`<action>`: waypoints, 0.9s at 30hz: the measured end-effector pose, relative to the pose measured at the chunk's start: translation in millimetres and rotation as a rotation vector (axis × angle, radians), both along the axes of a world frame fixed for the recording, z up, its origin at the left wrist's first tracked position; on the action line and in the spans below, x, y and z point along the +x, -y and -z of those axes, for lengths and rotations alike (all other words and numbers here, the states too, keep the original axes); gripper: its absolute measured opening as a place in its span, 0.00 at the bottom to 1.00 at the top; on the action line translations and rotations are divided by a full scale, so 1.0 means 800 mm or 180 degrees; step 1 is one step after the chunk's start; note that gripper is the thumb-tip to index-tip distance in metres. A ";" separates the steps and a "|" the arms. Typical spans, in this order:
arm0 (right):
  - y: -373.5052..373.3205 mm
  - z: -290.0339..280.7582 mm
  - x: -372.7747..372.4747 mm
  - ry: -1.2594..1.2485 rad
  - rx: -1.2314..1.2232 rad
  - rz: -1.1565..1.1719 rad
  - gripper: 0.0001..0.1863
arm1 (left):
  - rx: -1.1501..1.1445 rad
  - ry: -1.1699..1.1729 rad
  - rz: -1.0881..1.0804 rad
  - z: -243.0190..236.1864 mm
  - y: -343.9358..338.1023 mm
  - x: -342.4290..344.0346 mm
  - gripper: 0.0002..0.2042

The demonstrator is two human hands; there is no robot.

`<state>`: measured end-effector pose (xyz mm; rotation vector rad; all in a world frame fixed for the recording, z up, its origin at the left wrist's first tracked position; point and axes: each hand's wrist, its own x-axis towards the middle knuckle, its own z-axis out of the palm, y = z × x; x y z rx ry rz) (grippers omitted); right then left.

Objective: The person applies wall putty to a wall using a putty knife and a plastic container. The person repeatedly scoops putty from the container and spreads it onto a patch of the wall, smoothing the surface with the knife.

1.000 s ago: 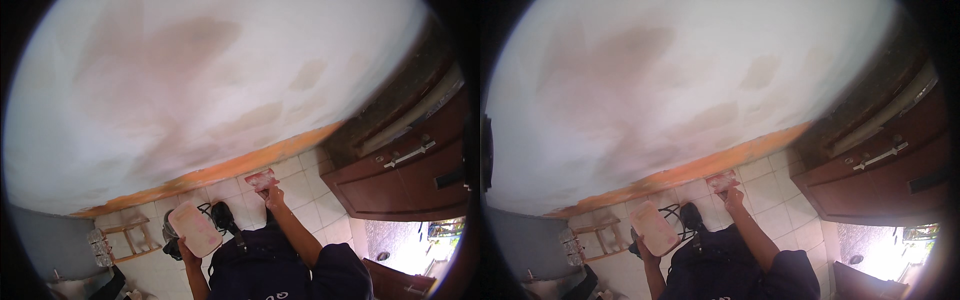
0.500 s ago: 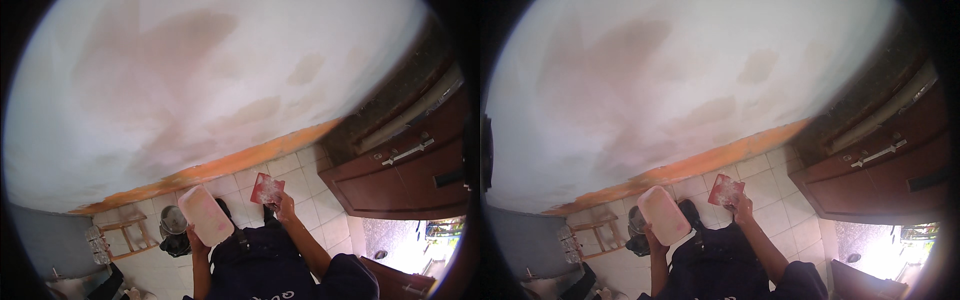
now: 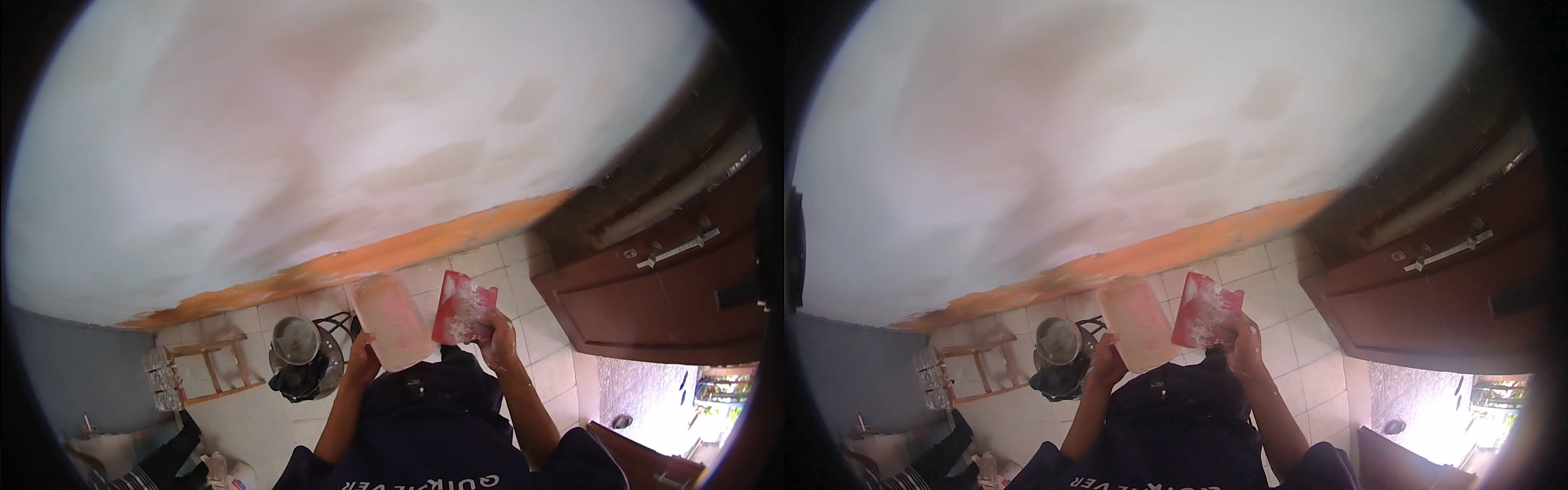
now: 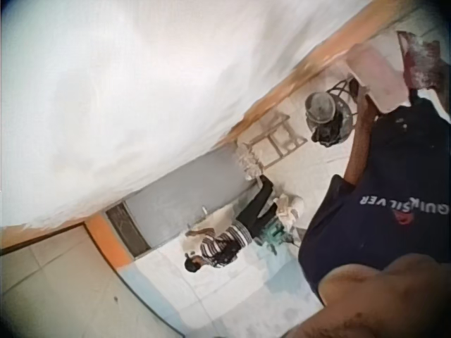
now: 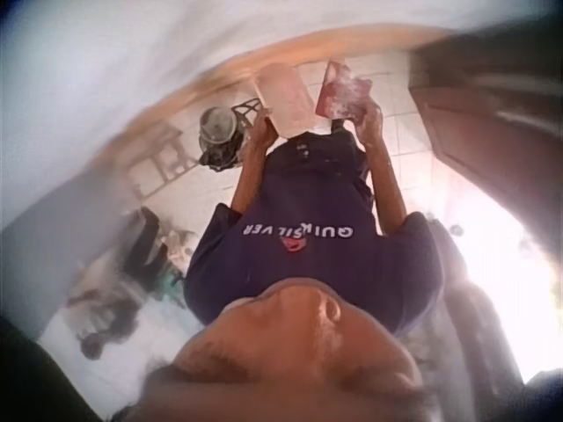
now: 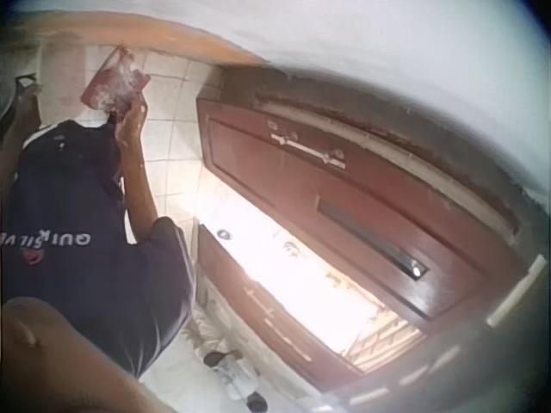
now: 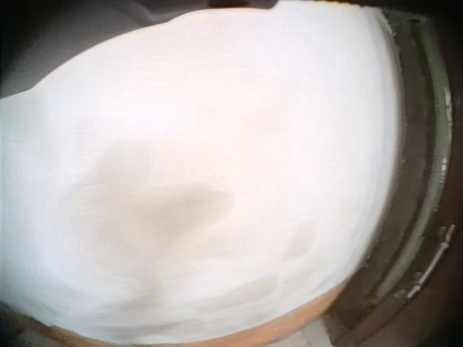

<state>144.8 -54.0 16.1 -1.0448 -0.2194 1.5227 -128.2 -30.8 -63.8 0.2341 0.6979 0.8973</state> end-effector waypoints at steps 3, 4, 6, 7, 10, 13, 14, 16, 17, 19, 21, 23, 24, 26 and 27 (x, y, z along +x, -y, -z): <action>0.002 -0.014 -0.018 0.0021 -0.0486 0.0350 0.18 | -0.0316 0.0210 0.0138 -0.015 0.005 -0.002 0.27; 0.004 -0.012 -0.019 0.0055 -0.0345 0.0170 0.17 | -0.0324 0.0072 0.0095 -0.019 0.006 -0.003 0.27; 0.011 -0.005 -0.018 0.0120 -0.0062 -0.0190 0.17 | -0.0341 -0.0204 0.0009 -0.023 0.008 -0.006 0.28; 0.011 -0.010 -0.026 0.0486 -0.0018 -0.0249 0.16 | -0.0302 -0.0228 0.0013 -0.023 0.008 -0.006 0.28; 0.006 -0.034 -0.055 0.1502 0.0125 -0.0467 0.15 | -0.0166 -0.0274 0.0038 -0.023 0.008 -0.012 0.28; 0.007 -0.050 -0.076 0.2054 0.0172 -0.0741 0.14 | -0.0103 -0.0206 0.0098 -0.025 0.009 -0.026 0.26; 0.008 -0.054 -0.080 0.2035 0.0119 -0.0815 0.13 | -0.0156 -0.0145 0.0121 -0.026 0.009 -0.031 0.26; 0.009 -0.055 -0.094 0.1869 0.0087 -0.0737 0.13 | -0.0207 -0.0023 0.0155 -0.025 0.011 -0.044 0.26; 0.010 -0.054 -0.104 0.1721 0.0109 -0.0587 0.13 | -0.0205 0.0036 0.0165 -0.021 0.014 -0.051 0.26; 0.013 -0.048 -0.118 0.1375 0.0096 -0.0344 0.13 | -0.0205 0.0126 0.0235 -0.015 0.017 -0.065 0.26; 0.019 -0.039 -0.125 0.0984 0.0022 -0.0158 0.13 | -0.0207 0.0190 0.0352 -0.011 0.019 -0.078 0.26; 0.021 -0.042 -0.136 0.0863 0.0040 -0.0068 0.13 | -0.0143 0.0142 0.0431 -0.021 0.018 -0.089 0.26; 0.020 -0.044 -0.143 0.0801 0.0048 -0.0023 0.13 | -0.0113 0.0118 0.0472 -0.027 0.017 -0.093 0.26; 0.019 -0.051 -0.156 0.0818 0.0063 -0.0174 0.13 | -0.0130 -0.0005 0.0415 -0.039 0.019 -0.103 0.26; 0.018 -0.055 -0.164 0.0831 0.0064 -0.0223 0.13 | -0.0143 -0.0061 0.0413 -0.047 0.018 -0.108 0.26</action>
